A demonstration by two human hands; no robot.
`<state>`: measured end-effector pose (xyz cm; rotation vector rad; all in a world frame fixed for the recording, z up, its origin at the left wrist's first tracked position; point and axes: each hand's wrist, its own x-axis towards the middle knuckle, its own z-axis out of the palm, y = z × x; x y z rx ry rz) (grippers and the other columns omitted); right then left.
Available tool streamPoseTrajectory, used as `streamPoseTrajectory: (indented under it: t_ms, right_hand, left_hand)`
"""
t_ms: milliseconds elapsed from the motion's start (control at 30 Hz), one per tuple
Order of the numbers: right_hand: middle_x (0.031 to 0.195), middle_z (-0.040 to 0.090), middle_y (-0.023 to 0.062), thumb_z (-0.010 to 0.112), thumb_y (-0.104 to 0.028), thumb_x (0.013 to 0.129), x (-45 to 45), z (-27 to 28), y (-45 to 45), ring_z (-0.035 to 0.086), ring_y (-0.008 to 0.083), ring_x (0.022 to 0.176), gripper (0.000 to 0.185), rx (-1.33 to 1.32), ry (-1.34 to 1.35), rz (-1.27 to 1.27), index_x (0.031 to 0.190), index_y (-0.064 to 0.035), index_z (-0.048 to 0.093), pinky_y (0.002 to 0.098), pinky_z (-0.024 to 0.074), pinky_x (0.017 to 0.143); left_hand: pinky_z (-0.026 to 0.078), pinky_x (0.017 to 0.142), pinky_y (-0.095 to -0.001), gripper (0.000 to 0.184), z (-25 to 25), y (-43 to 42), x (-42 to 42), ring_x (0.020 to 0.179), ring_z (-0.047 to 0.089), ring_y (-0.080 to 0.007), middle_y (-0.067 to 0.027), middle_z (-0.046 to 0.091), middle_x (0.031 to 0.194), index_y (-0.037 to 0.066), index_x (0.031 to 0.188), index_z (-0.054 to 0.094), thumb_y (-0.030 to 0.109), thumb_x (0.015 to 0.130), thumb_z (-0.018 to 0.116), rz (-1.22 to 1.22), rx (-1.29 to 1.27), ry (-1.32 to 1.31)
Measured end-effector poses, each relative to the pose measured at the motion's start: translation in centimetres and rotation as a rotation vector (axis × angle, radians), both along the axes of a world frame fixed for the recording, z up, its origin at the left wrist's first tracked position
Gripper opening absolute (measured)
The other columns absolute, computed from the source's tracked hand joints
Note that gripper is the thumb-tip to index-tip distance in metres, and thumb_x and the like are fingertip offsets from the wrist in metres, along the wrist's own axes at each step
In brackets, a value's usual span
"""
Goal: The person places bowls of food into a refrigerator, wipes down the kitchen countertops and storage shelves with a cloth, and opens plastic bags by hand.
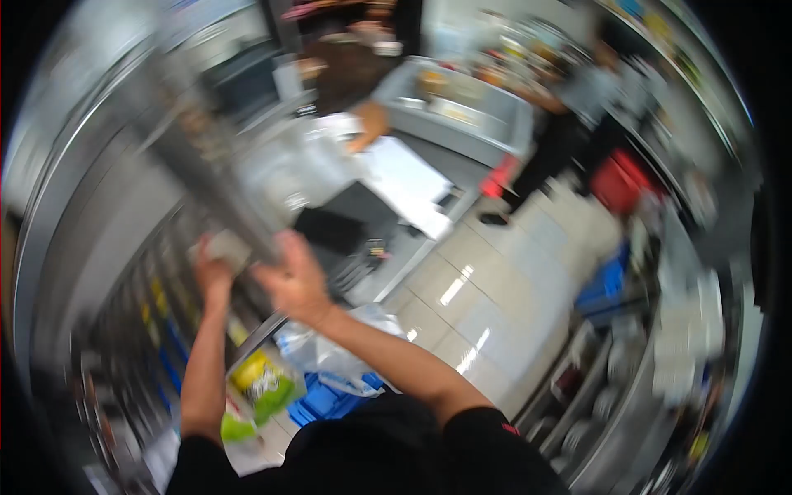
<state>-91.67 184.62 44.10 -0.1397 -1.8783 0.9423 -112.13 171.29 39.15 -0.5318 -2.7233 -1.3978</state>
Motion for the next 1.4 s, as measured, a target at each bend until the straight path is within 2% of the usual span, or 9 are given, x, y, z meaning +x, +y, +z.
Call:
streamPoseTrajectory:
  t_ms: [33, 100, 267, 367, 533, 600, 867, 1000, 1400]
  right_hand:
    - [0.117, 0.049, 0.0232, 0.067, -0.011, 0.074, 0.2, 0.2, -0.1, 0.052, 0.0365, 0.103, 0.021, -0.11, 0.04, 0.018, 0.094, -0.0041, 0.066, 0.0413, 0.0409, 0.092]
    - [0.125, 0.045, 0.0236, 0.067, -0.01, 0.072, 0.4, 0.2, 0.1, 0.048, 0.0389, 0.111, 0.021, -0.058, 0.151, -0.009, 0.091, -0.0045, 0.065, 0.0426, 0.0405, 0.093]
    - [0.133, 0.034, 0.0253, 0.066, -0.006, 0.067, 1.1, 0.1, 0.6, 0.043, 0.0432, 0.117, 0.021, 0.23, 0.209, -0.059, 0.087, -0.0044, 0.063, 0.0458, 0.0398, 0.095]
    - [0.134, 0.032, 0.0272, 0.067, -0.005, 0.063, 0.3, -0.6, 0.9, 0.045, 0.0436, 0.116, 0.028, 0.271, 0.237, -0.057, 0.092, -0.0051, 0.065, 0.0457, 0.0398, 0.096]
    - [0.133, 0.033, 0.0269, 0.069, -0.006, 0.063, 0.5, -0.4, 1.1, 0.051, 0.0413, 0.105, 0.027, 0.301, 0.272, -0.089, 0.089, -0.0046, 0.065, 0.0441, 0.0444, 0.089]
    - [0.133, 0.033, 0.0267, 0.07, -0.005, 0.063, 0.3, -0.1, 0.9, 0.053, 0.0408, 0.1, 0.025, 0.317, 0.268, -0.152, 0.088, -0.0042, 0.065, 0.043, 0.0457, 0.087]
    - [0.103, 0.055, 0.0188, 0.07, -0.012, 0.075, 0.1, -0.8, 0.6, 0.057, 0.0235, 0.089, 0.039, -0.386, -0.216, 0.278, 0.109, -0.0011, 0.054, 0.0358, 0.0471, 0.078]
    - [0.115, 0.047, 0.027, 0.067, -0.002, 0.07, -1.1, -1.6, -0.2, 0.056, 0.0326, 0.09, 0.021, 0.291, 0.188, -0.188, 0.089, -0.0107, 0.069, 0.0419, 0.0446, 0.087]
    - [0.135, 0.021, 0.036, 0.064, 0.002, 0.069, -0.2, -1.5, 0.0, 0.037, 0.0497, 0.119, 0.032, 0.383, 0.068, -0.195, 0.097, -0.0147, 0.068, 0.0408, 0.0366, 0.098]
  left_hand:
    - [0.048, 0.083, -0.035, 0.049, -0.7, -0.4, -0.3, 0.091, 0.061, -0.0313, -0.018, 0.062, 0.103, -0.002, 0.125, 0.045, 0.003, 0.076, 0.051, -0.155, 0.001, 0.178]
    - [0.043, 0.092, -0.0421, 0.052, -6.6, 3.2, -5.6, 0.11, 0.051, -0.0391, -0.0262, 0.041, 0.133, -0.001, 0.129, 0.042, 0.011, 0.078, 0.047, -0.234, -0.434, 0.636]
    - [0.041, 0.092, -0.0459, 0.052, -4.6, 8.7, -11.4, 0.108, 0.05, -0.0416, -0.0274, 0.041, 0.131, -0.001, 0.129, 0.041, 0.015, 0.08, 0.046, -0.217, -1.403, 0.468]
    - [0.039, 0.087, -0.0524, 0.042, -4.9, 9.2, -18.8, 0.1, 0.053, -0.0391, -0.0252, 0.053, 0.113, -0.003, 0.116, 0.049, 0.023, 0.083, 0.049, 0.181, -0.754, 0.472]
    - [0.042, 0.086, -0.0442, 0.044, -6.8, 9.8, -30.7, 0.108, 0.049, -0.0366, -0.019, 0.047, 0.127, 0.002, 0.119, 0.05, 0.022, 0.08, 0.051, -0.031, -0.91, 0.362]
    - [0.042, 0.087, -0.0419, 0.042, -5.6, 10.1, -27.5, 0.107, 0.05, -0.0342, -0.0178, 0.05, 0.122, 0.002, 0.119, 0.051, 0.022, 0.082, 0.053, -0.112, -0.224, 0.208]
    - [0.043, 0.088, -0.0391, 0.033, -1.9, 12.9, -11.9, 0.102, 0.056, -0.0342, -0.0192, 0.061, 0.107, 0.003, 0.107, 0.061, 0.016, 0.077, 0.056, -0.312, -0.405, 0.406]
    - [0.046, 0.085, -0.0361, 0.032, 1.1, 11.1, -2.9, 0.096, 0.06, -0.0308, -0.0171, 0.064, 0.101, 0.005, 0.107, 0.062, 0.011, 0.076, 0.057, -0.239, -0.374, 0.171]
    - [0.044, 0.087, -0.0368, 0.043, 2.2, 0.4, 14.6, 0.097, 0.055, -0.0343, -0.0151, 0.063, 0.099, 0.0, 0.098, 0.064, -0.014, 0.058, 0.051, -0.554, -0.025, 0.302]
